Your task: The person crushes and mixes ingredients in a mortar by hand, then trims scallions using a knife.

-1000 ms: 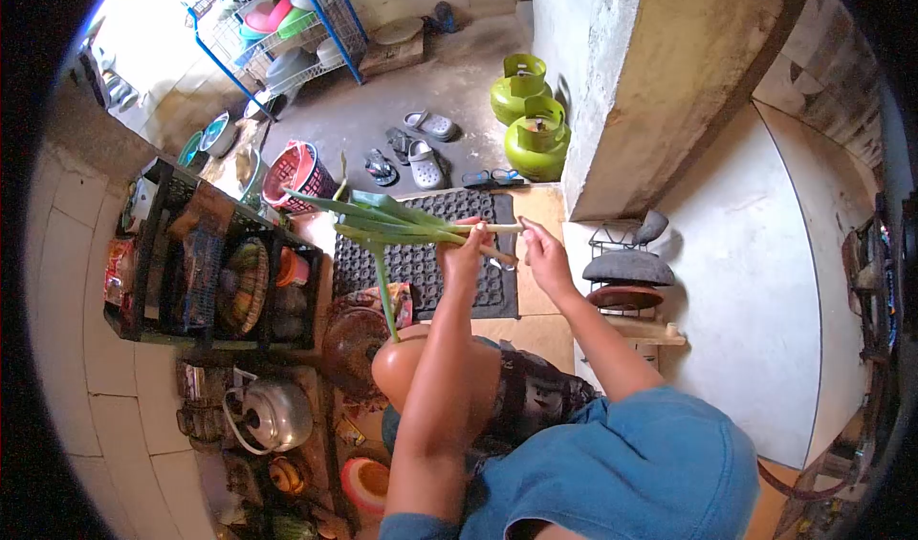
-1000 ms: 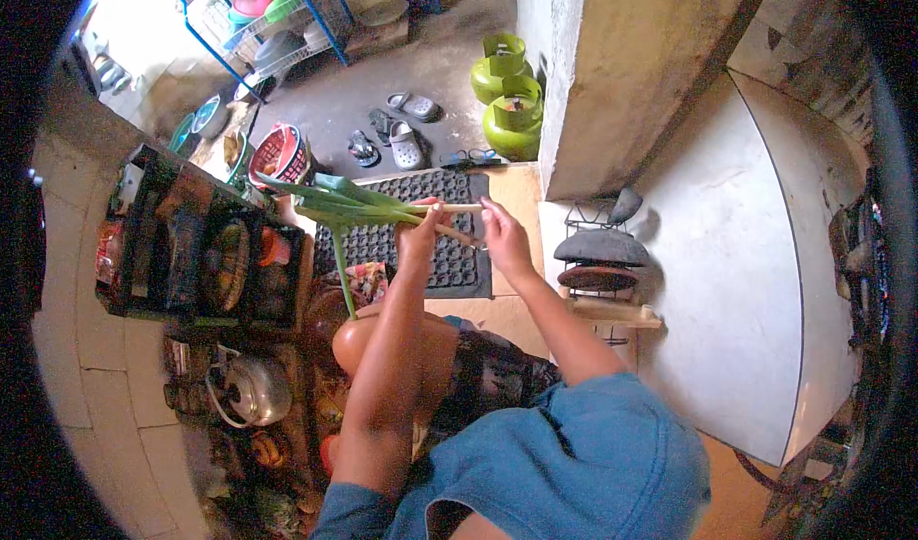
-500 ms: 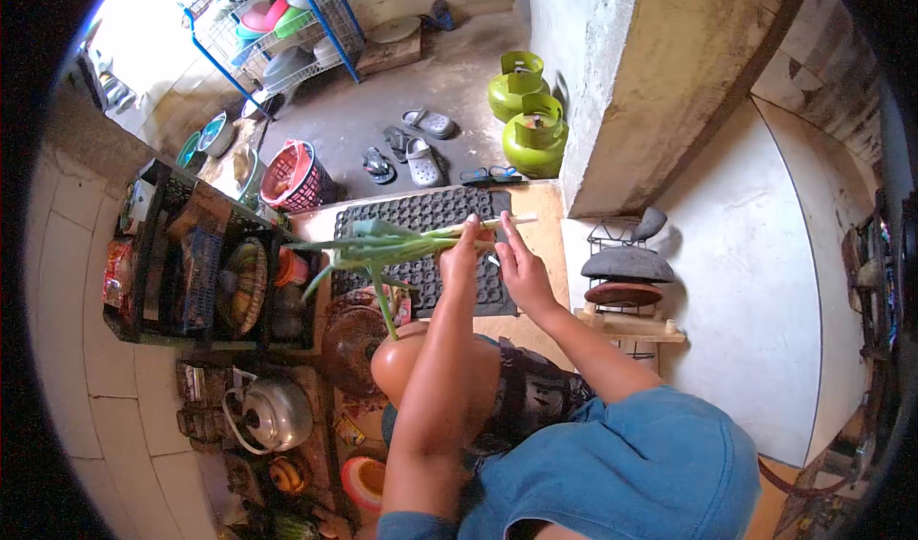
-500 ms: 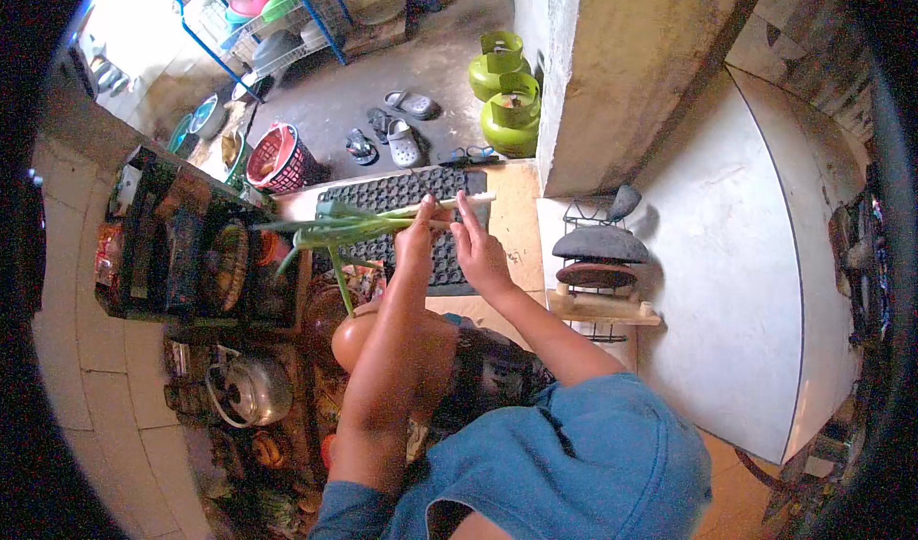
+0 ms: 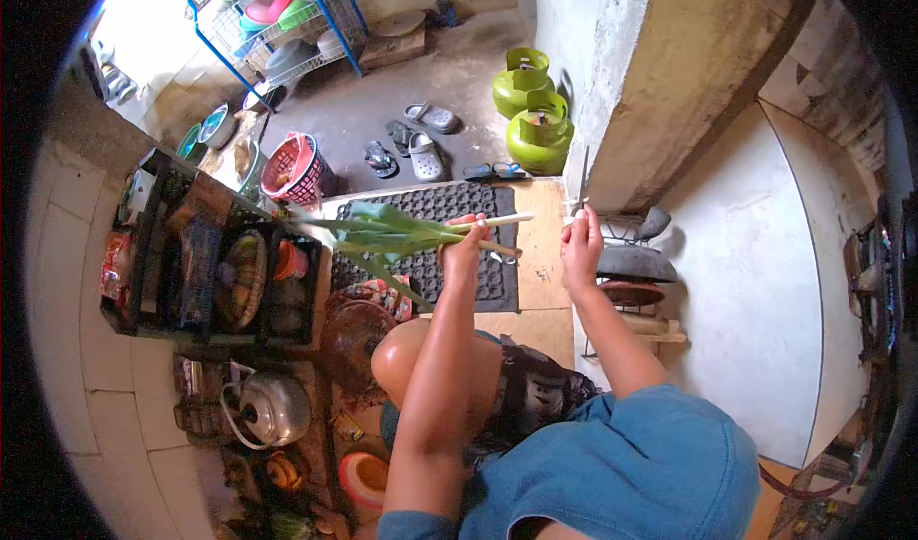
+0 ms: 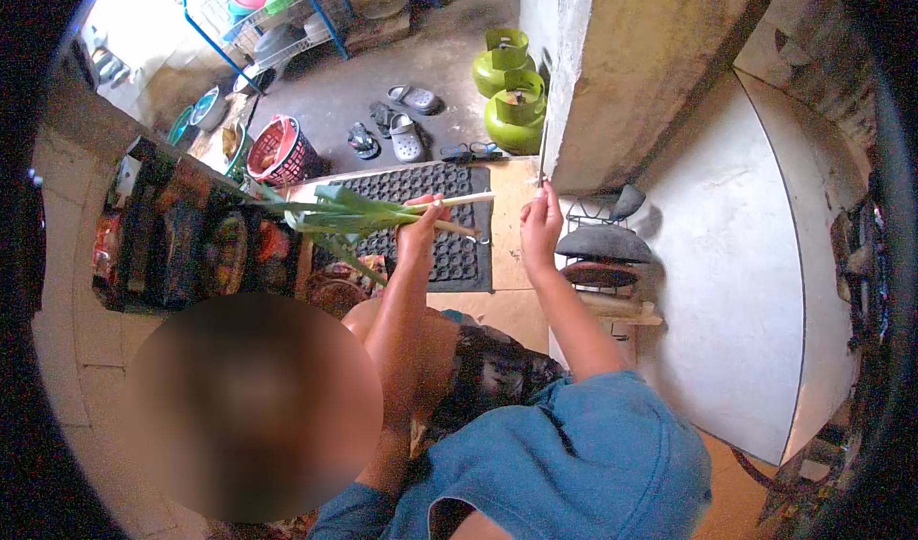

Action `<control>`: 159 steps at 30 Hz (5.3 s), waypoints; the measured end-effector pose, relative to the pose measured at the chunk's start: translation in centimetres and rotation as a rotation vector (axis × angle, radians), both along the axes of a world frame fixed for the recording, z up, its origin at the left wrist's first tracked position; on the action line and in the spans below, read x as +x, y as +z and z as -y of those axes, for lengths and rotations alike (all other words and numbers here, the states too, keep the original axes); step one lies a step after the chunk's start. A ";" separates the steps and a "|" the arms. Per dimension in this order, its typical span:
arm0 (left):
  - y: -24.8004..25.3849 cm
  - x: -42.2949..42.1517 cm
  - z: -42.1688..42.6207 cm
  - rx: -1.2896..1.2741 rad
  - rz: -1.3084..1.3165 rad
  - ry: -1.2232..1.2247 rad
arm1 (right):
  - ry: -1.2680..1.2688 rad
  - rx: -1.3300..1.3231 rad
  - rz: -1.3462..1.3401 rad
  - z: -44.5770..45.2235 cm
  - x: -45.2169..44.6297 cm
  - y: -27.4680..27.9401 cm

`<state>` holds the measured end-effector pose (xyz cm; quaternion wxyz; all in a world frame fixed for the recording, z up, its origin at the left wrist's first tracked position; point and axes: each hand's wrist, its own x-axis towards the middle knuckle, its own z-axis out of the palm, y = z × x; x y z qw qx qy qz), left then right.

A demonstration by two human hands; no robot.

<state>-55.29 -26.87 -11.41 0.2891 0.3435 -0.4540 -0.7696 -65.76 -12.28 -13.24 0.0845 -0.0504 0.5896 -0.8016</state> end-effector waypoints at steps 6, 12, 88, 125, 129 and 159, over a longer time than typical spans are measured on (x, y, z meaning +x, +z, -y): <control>-0.2 -0.2 0.0 0.060 -0.090 -0.013 | 0.360 0.478 0.067 -1.7 -1.5 -6.6; -0.5 -0.2 0.2 -0.043 -0.045 -0.053 | 0.337 0.376 -0.138 -0.5 2.4 -1.5; 0.7 0.2 0.8 0.361 -0.108 0.322 | 0.411 0.488 -0.593 1.2 4.0 1.8; 3.8 0.3 -0.6 -0.156 -0.075 -0.202 | 0.603 0.267 0.276 0.2 -1.9 6.3; 2.2 -0.1 0.0 -0.135 0.095 -0.079 | 0.474 0.099 0.279 0.1 -0.6 6.2; 1.0 0.4 0.4 0.013 0.173 0.167 | 0.447 0.559 -0.355 2.2 5.7 3.1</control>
